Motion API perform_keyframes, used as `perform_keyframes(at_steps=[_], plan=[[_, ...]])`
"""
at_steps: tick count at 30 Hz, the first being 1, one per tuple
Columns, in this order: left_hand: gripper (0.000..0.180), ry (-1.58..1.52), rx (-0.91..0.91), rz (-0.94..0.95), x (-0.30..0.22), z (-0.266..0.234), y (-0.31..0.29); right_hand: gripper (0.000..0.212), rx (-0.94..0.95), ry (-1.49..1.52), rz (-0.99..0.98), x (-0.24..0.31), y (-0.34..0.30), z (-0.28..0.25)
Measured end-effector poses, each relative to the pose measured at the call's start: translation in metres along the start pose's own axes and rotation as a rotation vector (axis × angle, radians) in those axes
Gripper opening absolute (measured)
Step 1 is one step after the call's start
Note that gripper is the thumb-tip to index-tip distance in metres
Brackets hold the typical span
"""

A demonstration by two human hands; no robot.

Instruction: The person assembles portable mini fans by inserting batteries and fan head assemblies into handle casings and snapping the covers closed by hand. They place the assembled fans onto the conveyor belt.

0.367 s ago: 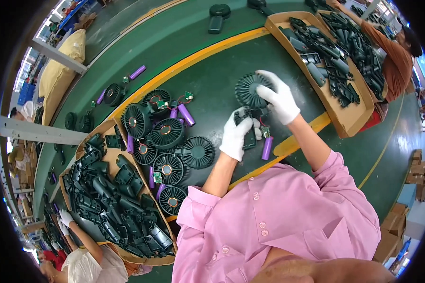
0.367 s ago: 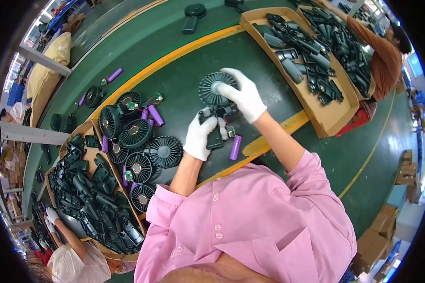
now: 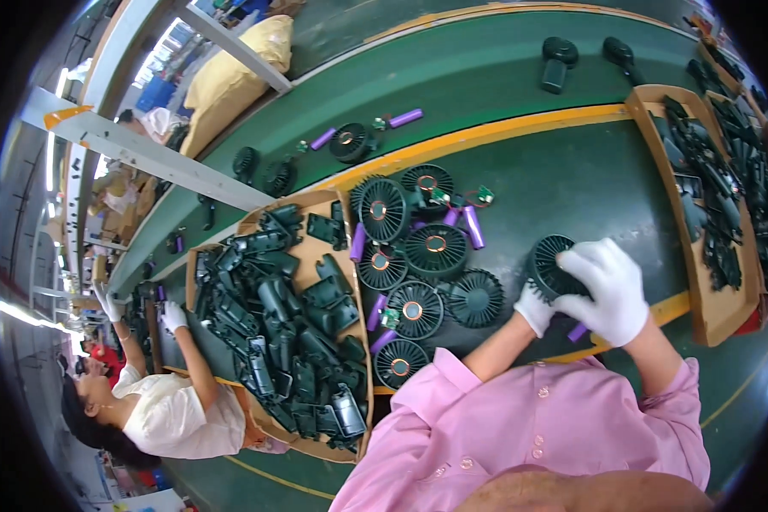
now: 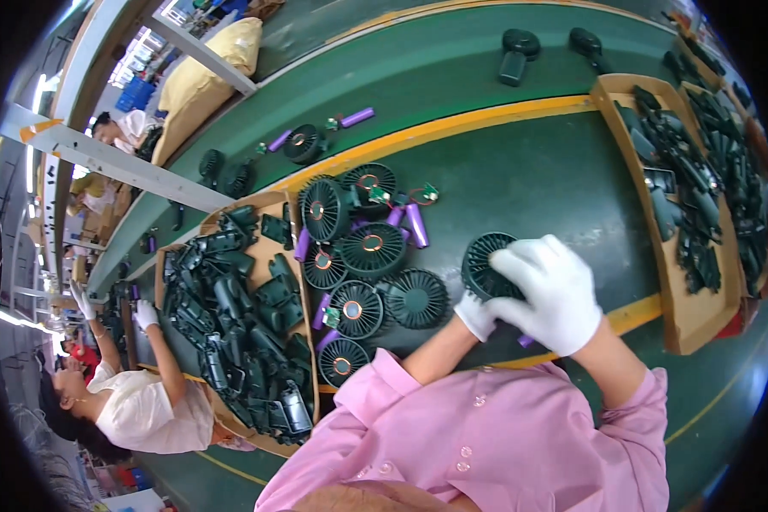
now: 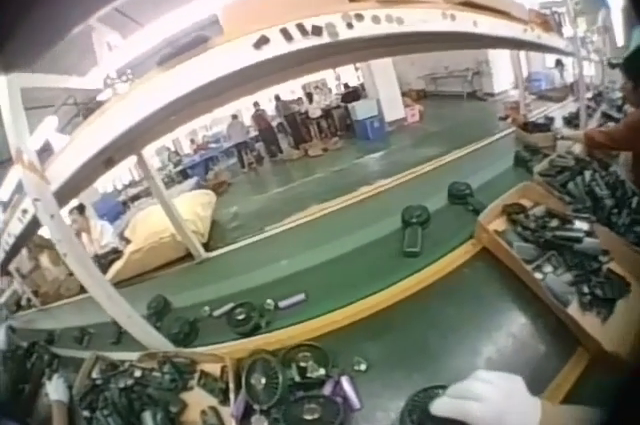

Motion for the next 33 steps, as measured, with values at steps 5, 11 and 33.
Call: perform_keyframes(at_steps=[5,11,33], plan=[[0.043,0.665,0.175,0.103,-0.011,-0.007,-0.005,0.062,0.095,0.361,0.142,-0.048,0.008,0.002],[0.059,-0.351,-0.035,-0.374,0.017,-0.005,-0.009,0.110,0.491,0.779,0.235,-0.088,-0.006,0.033],[0.023,0.200,-0.102,-0.494,-0.048,0.037,0.022,0.057,-0.207,1.163,0.730,-0.114,-0.022,0.047]])
Point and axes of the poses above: each hand's wrist, its own y-axis towards the middle knuckle, its own z-axis out of the palm, x = y × z, the point moved 3 cm from there along y, towards the middle knuckle
